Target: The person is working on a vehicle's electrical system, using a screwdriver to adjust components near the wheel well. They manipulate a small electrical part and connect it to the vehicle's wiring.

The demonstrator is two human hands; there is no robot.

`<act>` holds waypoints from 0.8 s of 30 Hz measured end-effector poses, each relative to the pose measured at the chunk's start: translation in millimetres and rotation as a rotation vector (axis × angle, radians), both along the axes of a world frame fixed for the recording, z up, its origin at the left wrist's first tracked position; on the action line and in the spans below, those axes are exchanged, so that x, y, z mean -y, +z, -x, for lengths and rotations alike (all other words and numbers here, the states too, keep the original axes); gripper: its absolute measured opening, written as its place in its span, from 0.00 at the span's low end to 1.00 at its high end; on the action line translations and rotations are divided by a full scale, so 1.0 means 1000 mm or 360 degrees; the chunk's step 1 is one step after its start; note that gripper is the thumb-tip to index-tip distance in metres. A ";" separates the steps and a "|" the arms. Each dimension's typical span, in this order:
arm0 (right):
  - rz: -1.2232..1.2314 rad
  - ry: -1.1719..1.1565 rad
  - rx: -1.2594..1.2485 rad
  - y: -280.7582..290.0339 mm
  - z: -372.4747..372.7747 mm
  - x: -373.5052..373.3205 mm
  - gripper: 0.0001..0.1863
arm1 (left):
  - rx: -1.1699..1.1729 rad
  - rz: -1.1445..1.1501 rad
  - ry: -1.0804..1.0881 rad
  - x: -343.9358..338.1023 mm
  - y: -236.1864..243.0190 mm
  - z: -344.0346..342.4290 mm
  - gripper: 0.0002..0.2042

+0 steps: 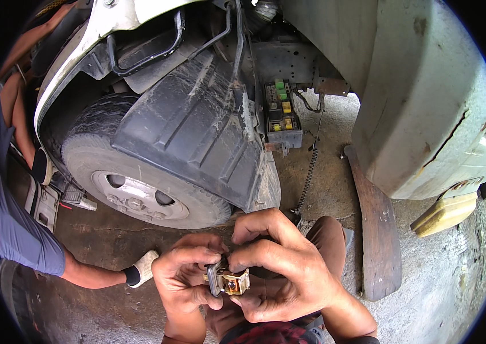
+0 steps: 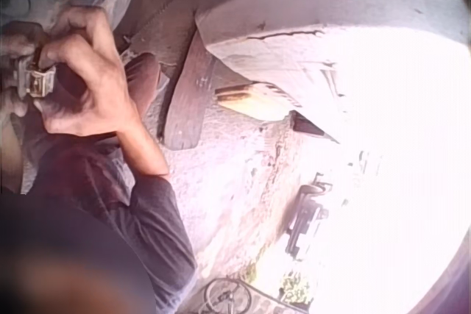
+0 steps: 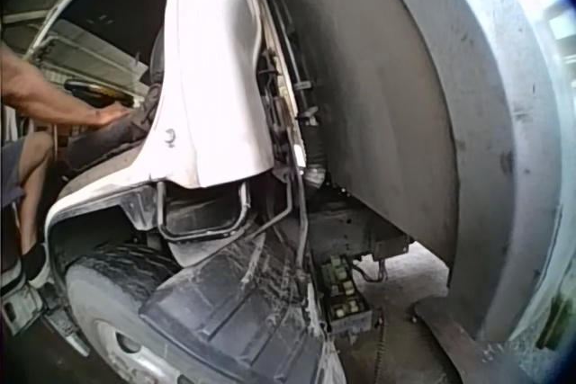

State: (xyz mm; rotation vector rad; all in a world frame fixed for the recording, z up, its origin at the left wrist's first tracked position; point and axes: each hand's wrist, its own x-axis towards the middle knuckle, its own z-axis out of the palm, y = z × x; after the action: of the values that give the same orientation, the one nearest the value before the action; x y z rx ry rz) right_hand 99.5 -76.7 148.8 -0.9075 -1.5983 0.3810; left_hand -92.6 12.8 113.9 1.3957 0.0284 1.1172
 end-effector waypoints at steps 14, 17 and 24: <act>-0.0028 0.0047 0.0012 0.001 0.000 0.004 0.24 | 0.0007 -0.0034 0.0005 0.005 0.002 0.002 0.30; -0.0020 0.0050 0.0011 0.001 0.000 0.003 0.24 | 0.0008 -0.0025 0.0010 0.006 0.001 0.003 0.31; -0.0014 0.0023 0.0033 0.001 0.000 0.002 0.24 | 0.0009 0.0000 -0.0026 0.003 0.000 0.003 0.30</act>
State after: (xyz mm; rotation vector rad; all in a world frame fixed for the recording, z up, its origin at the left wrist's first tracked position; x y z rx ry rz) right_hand 99.6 -78.4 149.9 -0.8965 -1.6253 0.3756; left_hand -95.6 9.6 113.7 1.3908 0.0130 1.1075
